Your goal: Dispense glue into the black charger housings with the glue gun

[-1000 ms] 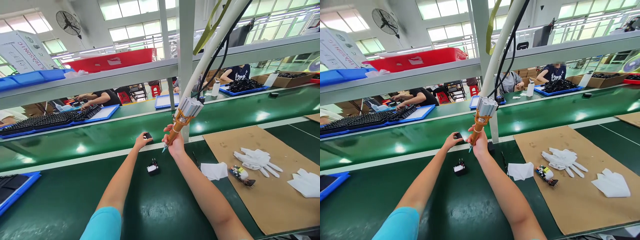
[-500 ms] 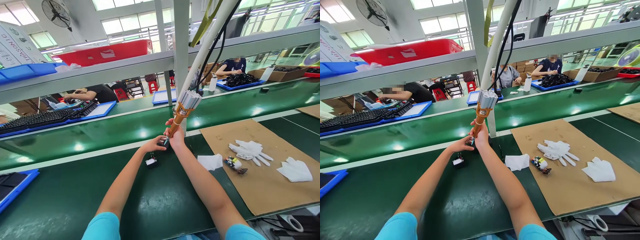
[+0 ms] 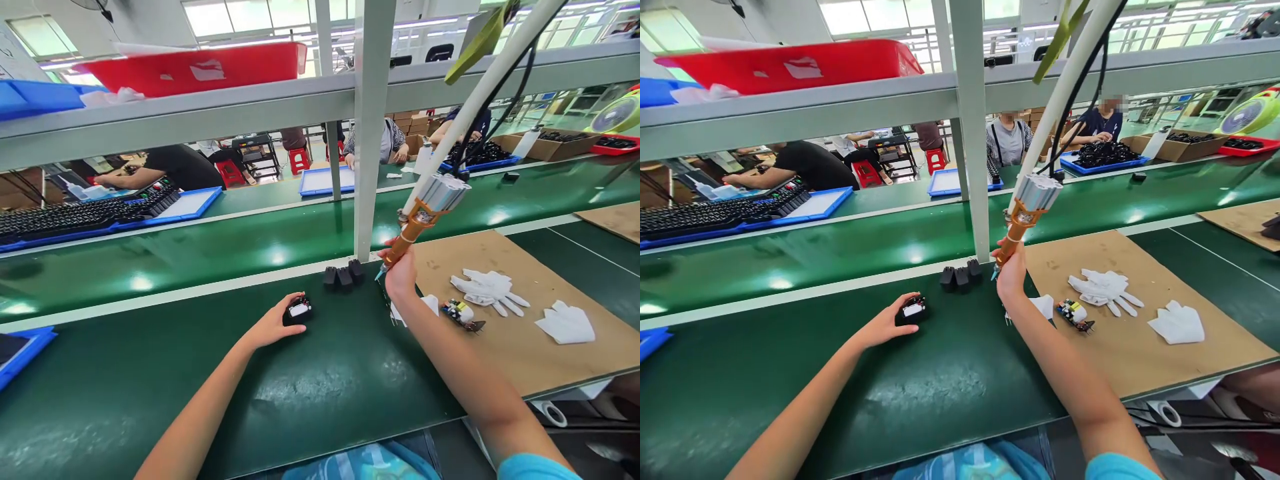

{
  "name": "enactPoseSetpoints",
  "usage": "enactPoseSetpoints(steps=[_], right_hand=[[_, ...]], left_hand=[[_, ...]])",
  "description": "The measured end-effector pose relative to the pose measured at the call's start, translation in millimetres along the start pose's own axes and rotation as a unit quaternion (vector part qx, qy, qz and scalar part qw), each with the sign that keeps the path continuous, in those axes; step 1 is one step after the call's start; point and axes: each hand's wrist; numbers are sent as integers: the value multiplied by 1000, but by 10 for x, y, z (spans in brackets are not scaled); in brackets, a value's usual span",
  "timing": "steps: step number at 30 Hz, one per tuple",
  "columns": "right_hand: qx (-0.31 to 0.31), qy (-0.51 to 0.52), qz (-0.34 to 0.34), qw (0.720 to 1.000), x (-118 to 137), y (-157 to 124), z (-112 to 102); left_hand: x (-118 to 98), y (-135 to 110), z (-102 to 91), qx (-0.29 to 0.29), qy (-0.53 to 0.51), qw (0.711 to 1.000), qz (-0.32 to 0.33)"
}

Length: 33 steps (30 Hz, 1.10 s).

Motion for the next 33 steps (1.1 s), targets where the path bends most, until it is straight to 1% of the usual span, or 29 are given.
enactPoseSetpoints(steps=[2, 4, 7, 10, 12, 13, 14, 15, 16, 17, 18, 20, 21, 22, 23, 24, 26, 27, 28, 29, 30, 31, 33], right_hand=[[-6, -12, 0, 1000, 8, 33, -108], [-13, -19, 5, 1000, 7, 50, -192], [-16, -41, 6, 999, -18, 52, -306], [-10, -128, -19, 991, -43, 62, -444], [-30, -239, -46, 969, -28, 96, -552], [-30, -303, -40, 952, -6, 121, -605], [-19, -359, -16, 933, 26, 145, -652], [12, -413, 24, 910, 64, 165, -692], [64, -470, 69, 878, 103, 176, -720], [127, -528, 106, 833, 137, 175, -737], [189, -586, 125, 778, 161, 159, -742], [274, -701, 117, 648, 166, 91, -724], [296, -745, 99, 589, 146, 45, -706], [306, -776, 83, 546, 116, -3, -686], [311, -797, 74, 513, 83, -47, -665], [313, -811, 69, 489, 52, -83, -646], [316, -826, 70, 463, 27, -123, -615], [322, -823, 76, 461, 41, -127, -602], [334, -811, 84, 473, 73, -125, -588], [352, -787, 92, 498, 122, -122, -573], [374, -747, 105, 539, 181, -124, -554], [395, -691, 123, 593, 244, -137, -530], [414, -538, 163, 716, 353, -212, -466]], left_hand=[[-9, -3, 79, -26, 36, 999, -29], [6, 10, 159, -61, 66, 995, -37], [31, 7, 262, -125, 118, 985, -8], [13, -49, 327, -180, 174, 968, 26], [-20, -102, 343, -225, 199, 952, 62], [-39, -128, 343, -250, 206, 942, 84], [-59, -153, 340, -273, 211, 933, 106], [-81, -174, 335, -291, 215, 924, 125], [-103, -193, 327, -305, 218, 917, 140], [-125, -208, 319, -314, 219, 912, 150], [-148, -220, 310, -318, 219, 909, 157], [-193, -235, 296, -323, 215, 907, 167], [-213, -239, 291, -324, 212, 906, 171], [-231, -241, 288, -324, 210, 906, 172], [-247, -242, 287, -324, 208, 907, 174], [-261, -243, 288, -323, 207, 907, 174], [-284, -244, 292, -321, 208, 907, 175], [-296, -245, 295, -321, 209, 907, 176], [-307, -246, 299, -323, 210, 906, 176], [-319, -248, 302, -325, 210, 905, 175], [-331, -251, 306, -327, 209, 905, 172], [-343, -254, 312, -327, 207, 906, 169], [-366, -265, 334, -322, 199, 912, 161]])
Point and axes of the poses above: each hand's wrist, its own y-axis towards the middle knuckle, its own z-axis out of the palm, x = y × z, and after that the axes turned 4 degrees about y, right-handed
